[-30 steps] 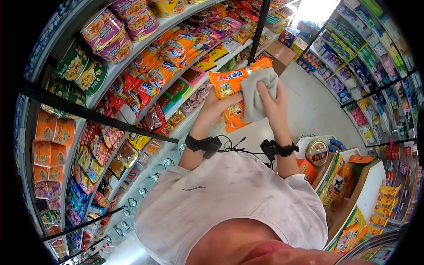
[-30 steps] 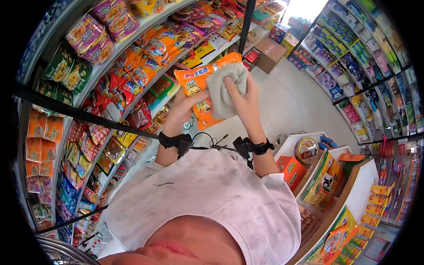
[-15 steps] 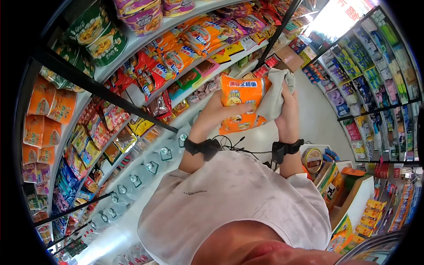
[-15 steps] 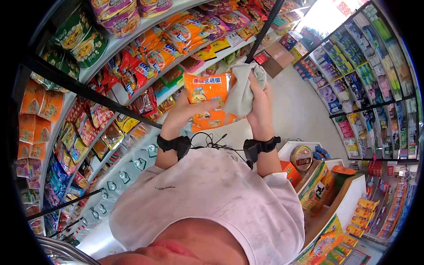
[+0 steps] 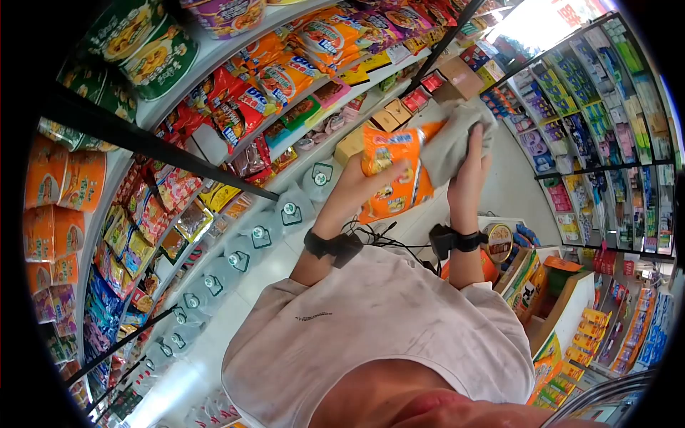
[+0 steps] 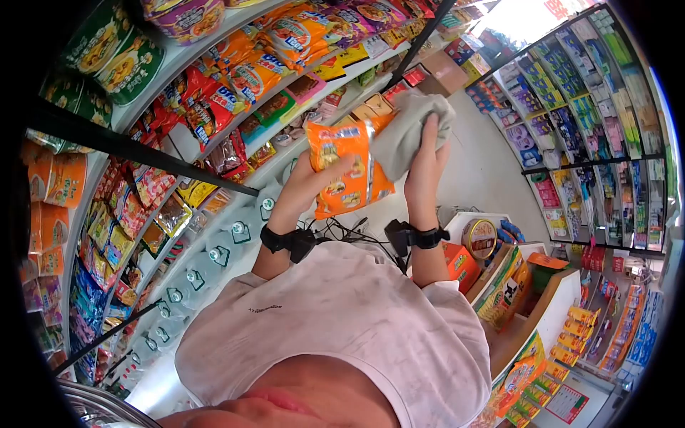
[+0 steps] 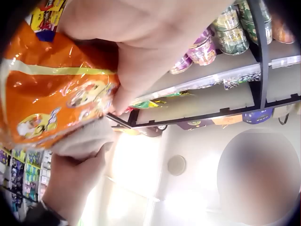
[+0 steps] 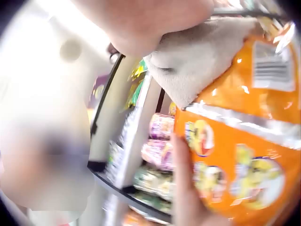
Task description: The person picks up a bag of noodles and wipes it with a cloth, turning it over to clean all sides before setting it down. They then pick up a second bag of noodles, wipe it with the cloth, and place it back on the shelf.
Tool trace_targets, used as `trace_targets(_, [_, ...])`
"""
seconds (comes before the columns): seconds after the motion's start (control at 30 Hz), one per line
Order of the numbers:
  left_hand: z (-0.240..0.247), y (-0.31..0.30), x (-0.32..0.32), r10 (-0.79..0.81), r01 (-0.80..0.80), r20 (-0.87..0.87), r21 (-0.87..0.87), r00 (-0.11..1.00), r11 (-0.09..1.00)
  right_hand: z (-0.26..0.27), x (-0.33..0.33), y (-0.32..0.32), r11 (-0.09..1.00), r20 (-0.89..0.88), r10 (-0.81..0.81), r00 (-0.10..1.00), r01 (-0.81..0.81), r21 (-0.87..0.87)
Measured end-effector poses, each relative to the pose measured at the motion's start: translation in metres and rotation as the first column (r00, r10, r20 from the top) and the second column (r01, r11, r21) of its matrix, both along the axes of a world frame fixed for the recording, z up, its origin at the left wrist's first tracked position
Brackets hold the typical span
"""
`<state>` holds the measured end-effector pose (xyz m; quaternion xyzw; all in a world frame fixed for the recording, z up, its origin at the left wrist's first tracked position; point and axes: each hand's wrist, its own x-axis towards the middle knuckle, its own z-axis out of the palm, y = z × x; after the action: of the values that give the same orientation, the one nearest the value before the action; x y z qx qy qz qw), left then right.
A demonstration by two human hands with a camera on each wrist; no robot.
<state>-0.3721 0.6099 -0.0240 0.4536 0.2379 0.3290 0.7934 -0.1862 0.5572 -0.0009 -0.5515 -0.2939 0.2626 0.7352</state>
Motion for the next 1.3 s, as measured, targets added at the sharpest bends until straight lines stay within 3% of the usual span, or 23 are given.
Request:
trace_targets(0.03, [-0.004,-0.003,0.011,0.089,-0.085,0.051,-0.061,0.995,0.994,0.000,0.002,-0.001,0.996,0.113,-0.076,0.991,0.070,0.061])
trace_targets(0.07, [-0.009,-0.007,0.022,0.180,-0.167,0.095,-0.127,0.979,0.978,0.002,0.001,-0.010,0.997,0.269,-0.005,0.963,0.027,-0.077])
trace_targets(0.1, [-0.014,-0.009,0.034,0.200,-0.196,0.055,-0.070,0.978,0.978,-0.001,-0.005,-0.011,0.995,0.490,0.015,0.872,0.038,-0.097])
trace_targets(0.17, [-0.026,-0.010,0.055,0.244,-0.243,-0.027,0.050,0.969,0.969,-0.008,-0.021,-0.014,0.988,0.828,0.070,0.556,0.073,-0.133])
trace_targets(0.27, [-0.038,-0.009,0.076,0.193,-0.186,0.018,-0.192,0.981,0.963,-0.025,-0.008,-0.028,0.973,0.819,0.230,0.526,-0.128,-0.192])
trace_targets(0.37, [-0.010,-0.024,0.095,0.218,-0.147,0.227,-0.293,0.949,0.945,-0.022,0.002,-0.054,0.957,0.877,0.286,0.387,-0.165,-0.239])
trace_targets(0.4, [-0.014,-0.028,0.105,0.146,-0.089,0.232,-0.241,0.962,0.966,-0.020,0.012,-0.060,0.978,0.875,0.210,0.435,-0.113,-0.178])
trace_targets(0.47, [-0.022,-0.037,0.132,0.091,-0.084,0.065,-0.104,0.994,0.991,-0.016,0.042,-0.073,0.998,0.852,0.053,0.521,0.004,-0.065])
trace_targets(0.53, [-0.007,-0.060,0.157,0.015,-0.017,0.087,0.029,0.996,0.999,0.001,0.075,-0.090,0.988,0.737,-0.115,0.666,0.155,0.015])
trace_targets(0.57, [0.004,-0.072,0.167,-0.024,0.024,0.102,-0.001,0.994,1.000,0.008,0.096,-0.098,0.972,0.669,-0.204,0.715,0.229,0.053])
trace_targets(0.6, [0.013,-0.083,0.175,-0.050,0.054,0.119,-0.033,0.992,0.998,-0.001,0.129,-0.111,0.905,0.565,-0.027,0.825,0.260,-0.336])
trace_targets(0.67, [0.014,-0.095,0.192,-0.081,0.095,0.140,-0.098,0.987,0.991,-0.047,0.189,-0.139,0.882,0.257,-0.034,0.966,0.149,-0.446])
trace_targets(0.7, [0.019,-0.100,0.200,-0.089,0.104,0.136,-0.108,0.987,0.989,-0.067,0.209,-0.150,0.976,0.090,-0.121,0.989,0.135,-0.170])
trace_targets(0.8, [0.027,-0.116,0.232,-0.098,0.120,0.146,-0.150,0.984,0.981,-0.082,0.229,-0.196,0.995,-0.305,-0.011,0.952,-0.021,-0.102])
trace_targets(0.87, [0.015,-0.126,0.256,-0.097,0.124,0.147,-0.190,0.984,0.974,-0.087,0.214,-0.220,0.998,-0.555,0.029,0.832,0.010,0.068])
trace_targets(0.97, [0.001,-0.133,0.285,-0.063,0.068,-0.103,0.047,0.993,0.997,-0.086,0.229,-0.252,0.983,-0.270,0.167,0.948,-0.180,-0.024])
trace_targets(1.0, [0.001,-0.136,0.292,-0.044,0.065,-0.145,0.143,0.988,0.988,-0.077,0.228,-0.252,0.994,-0.308,0.100,0.946,-0.112,-0.021])
trace_targets(1.1, [0.013,-0.151,0.310,0.109,-0.030,-0.160,0.432,0.981,0.901,-0.061,0.236,-0.259,0.999,-0.203,0.036,0.978,-0.042,-0.026])
trace_targets(1.13, [0.006,-0.153,0.322,0.135,-0.099,-0.051,0.438,0.990,0.893,-0.058,0.240,-0.262,1.000,-0.204,-0.030,0.979,0.027,-0.015])
trace_targets(1.2, [0.005,-0.159,0.329,0.125,-0.094,-0.022,0.536,0.992,0.839,-0.050,0.249,-0.267,0.985,-0.193,-0.168,0.967,0.173,0.005])
trace_targets(1.23, [0.011,-0.163,0.330,0.119,-0.096,0.000,0.581,0.993,0.808,-0.041,0.255,-0.268,0.971,-0.032,-0.239,0.971,0.239,0.003])
trace_targets(1.3, [0.023,-0.179,0.335,-0.123,0.094,0.025,0.499,0.992,0.861,-0.022,0.257,-0.272,0.934,0.286,-0.344,0.895,0.358,0.001])
